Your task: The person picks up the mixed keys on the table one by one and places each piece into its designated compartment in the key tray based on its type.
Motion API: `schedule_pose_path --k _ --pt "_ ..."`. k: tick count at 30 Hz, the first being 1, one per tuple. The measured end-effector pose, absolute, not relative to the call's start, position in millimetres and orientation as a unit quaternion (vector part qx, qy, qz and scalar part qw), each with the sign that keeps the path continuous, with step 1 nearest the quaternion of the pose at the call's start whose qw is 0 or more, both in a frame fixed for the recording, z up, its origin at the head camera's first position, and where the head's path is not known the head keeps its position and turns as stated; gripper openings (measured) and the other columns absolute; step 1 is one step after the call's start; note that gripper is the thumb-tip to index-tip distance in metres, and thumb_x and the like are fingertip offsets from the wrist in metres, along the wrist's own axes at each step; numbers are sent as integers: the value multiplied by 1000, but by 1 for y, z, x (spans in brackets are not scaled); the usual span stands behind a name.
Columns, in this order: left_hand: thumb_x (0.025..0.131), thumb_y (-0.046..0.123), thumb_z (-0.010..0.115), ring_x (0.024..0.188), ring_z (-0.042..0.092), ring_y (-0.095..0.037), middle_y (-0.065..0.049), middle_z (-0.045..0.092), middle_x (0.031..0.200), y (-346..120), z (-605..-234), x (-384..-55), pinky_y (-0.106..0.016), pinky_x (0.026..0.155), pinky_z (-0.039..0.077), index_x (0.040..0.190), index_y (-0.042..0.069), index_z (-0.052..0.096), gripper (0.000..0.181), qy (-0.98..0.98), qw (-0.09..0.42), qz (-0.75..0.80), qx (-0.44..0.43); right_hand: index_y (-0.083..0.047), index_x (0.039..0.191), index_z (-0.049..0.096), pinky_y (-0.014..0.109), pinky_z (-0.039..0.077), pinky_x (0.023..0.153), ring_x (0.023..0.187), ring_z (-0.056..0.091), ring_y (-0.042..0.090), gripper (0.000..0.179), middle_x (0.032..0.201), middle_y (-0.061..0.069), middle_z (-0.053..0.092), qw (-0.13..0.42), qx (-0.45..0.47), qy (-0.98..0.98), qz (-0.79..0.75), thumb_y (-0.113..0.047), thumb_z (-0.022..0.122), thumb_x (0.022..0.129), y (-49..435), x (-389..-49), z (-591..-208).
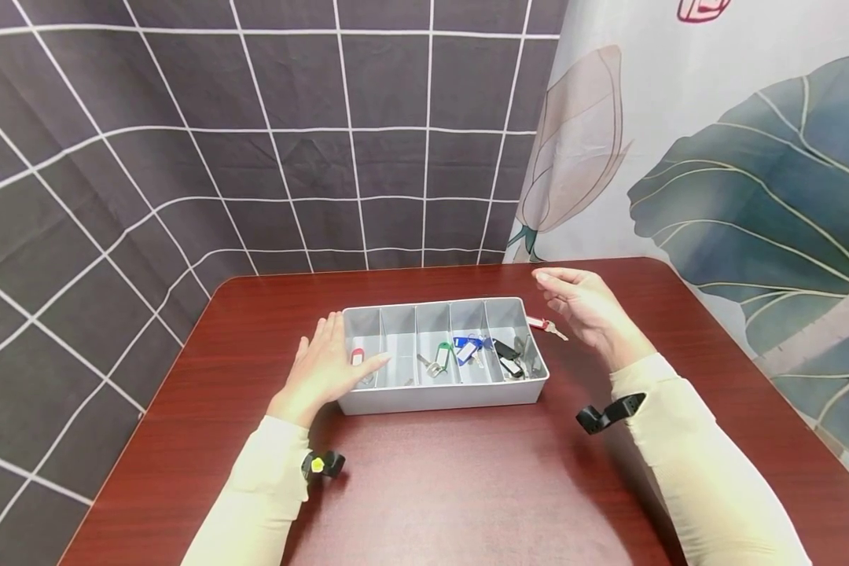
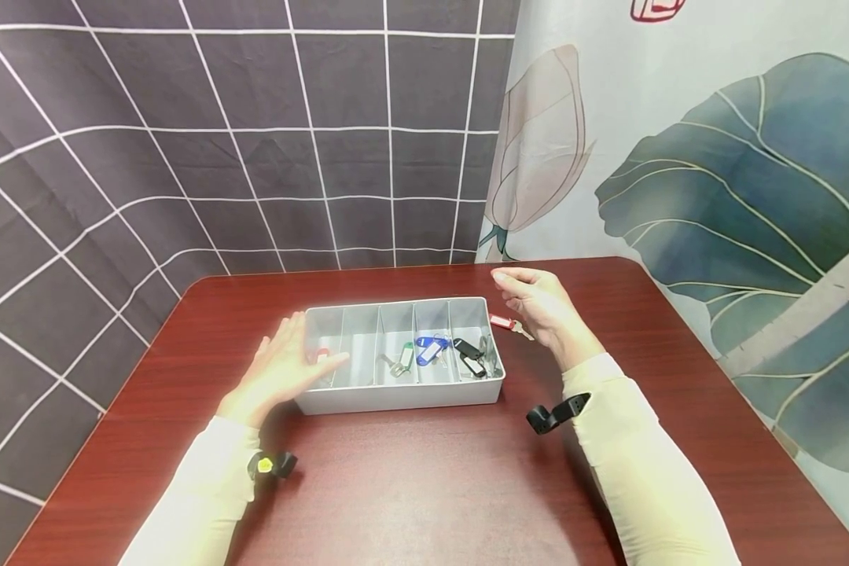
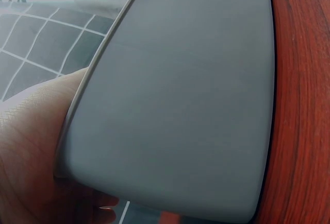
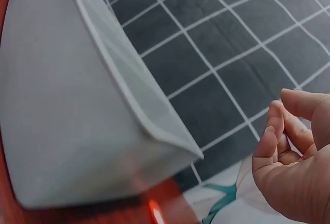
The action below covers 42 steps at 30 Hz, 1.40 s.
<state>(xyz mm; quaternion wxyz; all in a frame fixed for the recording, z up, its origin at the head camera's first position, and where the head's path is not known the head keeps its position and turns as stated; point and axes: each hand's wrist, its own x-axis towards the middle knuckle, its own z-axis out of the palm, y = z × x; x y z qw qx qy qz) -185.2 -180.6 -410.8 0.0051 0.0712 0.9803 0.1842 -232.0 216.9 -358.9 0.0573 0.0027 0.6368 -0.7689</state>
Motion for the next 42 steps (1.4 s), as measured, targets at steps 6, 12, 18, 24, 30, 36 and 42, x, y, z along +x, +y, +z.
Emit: schedule_pose_path --k 6,12,18,24,30,36,42 --pt "71 90 39 145 11 -38 -21 15 158 -179 -410 -185 -62 112 12 153 0 11 125 980 5 182 74 -7 115 69 20 48 73 81 54 10 30 94 -8 66 47 16 665 -745 -18 72 88 239 -230 -375" --pt "71 89 39 145 12 -38 -21 15 158 -178 -411 -185 -62 112 12 153 0 11 124 980 4 181 76 1 131 55 21 49 81 93 55 11 55 111 -7 60 24 33 777 -628 -31 69 89 258 -231 -392" --pt "71 89 40 145 11 -38 -20 14 158 -178 -412 -184 -62 112 11 153 1 11 124 980 6 186 73 0 130 58 33 50 85 103 54 23 54 126 12 57 19 26 848 -529 -35 67 90 270 -241 -414" --pt "71 90 39 145 11 -37 -21 15 158 -178 -413 -184 -62 112 11 153 0 12 125 980 4 185 74 0 123 63 21 47 70 93 56 23 43 112 17 66 11 -18 900 -435 -25 69 90 278 -251 -436" --pt "70 90 39 145 11 -38 -20 15 158 -177 -413 -183 -62 112 11 153 0 12 126 979 4 191 74 0 120 65 22 48 66 84 59 20 42 105 16 69 24 -21 915 -401 -24 73 86 279 -256 -446" --pt "70 90 39 145 11 -38 -20 14 158 -178 -415 -184 -62 112 10 153 0 11 125 979 5 192 74 -1 122 64 25 49 70 89 58 24 45 108 17 68 39 -17 917 -396 -26 74 86 276 -258 -449" --pt "71 89 41 145 11 -38 -21 14 158 -179 -414 -185 -62 112 10 153 1 10 124 978 3 196 72 -3 121 66 32 46 78 92 56 26 44 107 15 67 29 -27 925 -379 -28 74 86 270 -264 -453"
